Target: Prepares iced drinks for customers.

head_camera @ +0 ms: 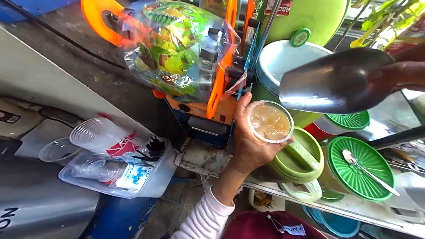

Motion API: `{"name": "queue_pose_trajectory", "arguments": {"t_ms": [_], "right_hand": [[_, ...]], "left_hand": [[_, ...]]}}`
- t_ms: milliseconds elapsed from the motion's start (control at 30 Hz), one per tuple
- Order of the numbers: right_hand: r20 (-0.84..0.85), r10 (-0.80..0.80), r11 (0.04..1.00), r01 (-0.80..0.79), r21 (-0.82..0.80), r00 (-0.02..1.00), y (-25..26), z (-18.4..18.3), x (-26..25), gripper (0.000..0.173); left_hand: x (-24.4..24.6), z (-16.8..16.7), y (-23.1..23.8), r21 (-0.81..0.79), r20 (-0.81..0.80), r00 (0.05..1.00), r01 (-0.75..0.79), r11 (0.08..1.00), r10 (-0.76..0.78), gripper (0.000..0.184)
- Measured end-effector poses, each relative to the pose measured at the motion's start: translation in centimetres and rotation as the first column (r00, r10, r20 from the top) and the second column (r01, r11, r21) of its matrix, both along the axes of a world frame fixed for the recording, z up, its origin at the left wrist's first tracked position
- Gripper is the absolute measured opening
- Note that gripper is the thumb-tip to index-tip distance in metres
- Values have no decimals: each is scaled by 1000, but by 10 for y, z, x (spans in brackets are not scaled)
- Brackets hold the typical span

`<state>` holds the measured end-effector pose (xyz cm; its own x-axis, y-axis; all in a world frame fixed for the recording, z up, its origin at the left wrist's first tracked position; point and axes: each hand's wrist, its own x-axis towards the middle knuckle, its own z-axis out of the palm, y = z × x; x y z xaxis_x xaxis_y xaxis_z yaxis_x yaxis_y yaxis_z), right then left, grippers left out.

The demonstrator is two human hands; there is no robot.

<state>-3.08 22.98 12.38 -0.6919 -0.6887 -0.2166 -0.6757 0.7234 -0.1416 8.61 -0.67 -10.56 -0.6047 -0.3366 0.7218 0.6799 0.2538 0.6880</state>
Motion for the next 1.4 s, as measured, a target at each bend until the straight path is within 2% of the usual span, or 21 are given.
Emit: {"name": "queue_pose_trajectory", "arguments": {"t_ms": [67,200,267,333,400,467,533,567,633,700,733,800,867,1000,1133,1233,1300,1367,1400], "right_hand": [[-149,2,999,-9,-46,989,-8,-13,10,45],[-241,47,999,-51,-11,969,-16,-19,27,51],[-288,12,989,-54,-137,958,5,-28,-8,62],[-323,-96,963,6,-269,942,29,-52,-70,76],[-355,-161,969,78,-236,921,38,-77,-123,78],[-223,-258,965,243,-95,940,9,-85,-122,74],[-162,-310,951,305,-55,937,-9,-107,-119,67],[-186,-277,960,265,-87,943,-14,-112,-114,64],[-215,-165,961,108,-255,963,-25,-104,-81,66],[-174,2,904,-76,-420,985,-39,-89,-20,74],[-99,103,865,-138,-482,990,-49,-85,15,82],[15,303,844,-261,-469,953,-72,-92,75,104],[48,368,877,-330,-349,928,-96,-109,111,114],[114,363,917,-333,-221,925,-125,-133,125,113],[95,330,897,-280,-343,939,-138,-159,135,105],[100,249,894,-189,-406,963,-154,-170,149,99],[95,182,900,-127,-417,979,-165,-175,153,94],[89,120,904,-72,-421,989,-175,-180,152,93],[98,85,907,-36,-419,992,-178,-182,150,93]], "left_hand": [[5,1,2,-5,-10,999,-34,999,34,119],[17,4,7,-12,-21,994,-104,994,104,120],[24,6,8,1,-7,992,-124,992,124,120],[30,7,11,34,-13,992,-121,992,122,120],[36,8,14,58,-36,991,-125,991,127,119],[45,7,17,50,-46,987,-155,987,157,120],[56,6,18,43,-38,985,-169,985,171,121],[60,5,18,50,-32,984,-173,984,175,121],[68,1,19,64,-16,982,-189,980,191,122],[73,-4,20,62,-9,976,-216,975,216,123],[76,-7,21,64,-4,973,-228,971,229,122],[82,-12,22,92,27,974,-226,970,224,119],[88,-20,21,119,57,984,-175,977,169,114],[100,-38,6,39,89,988,-131,991,127,108],[111,-50,-20,7,152,988,-15,1000,14,111],[118,-56,-53,-16,159,979,129,991,-125,118],[123,-62,-83,-62,183,975,139,988,-126,126],[122,-79,-119,-5,302,947,113,994,-106,119],[118,-93,-136,108,402,905,104,989,-139,108]]}}
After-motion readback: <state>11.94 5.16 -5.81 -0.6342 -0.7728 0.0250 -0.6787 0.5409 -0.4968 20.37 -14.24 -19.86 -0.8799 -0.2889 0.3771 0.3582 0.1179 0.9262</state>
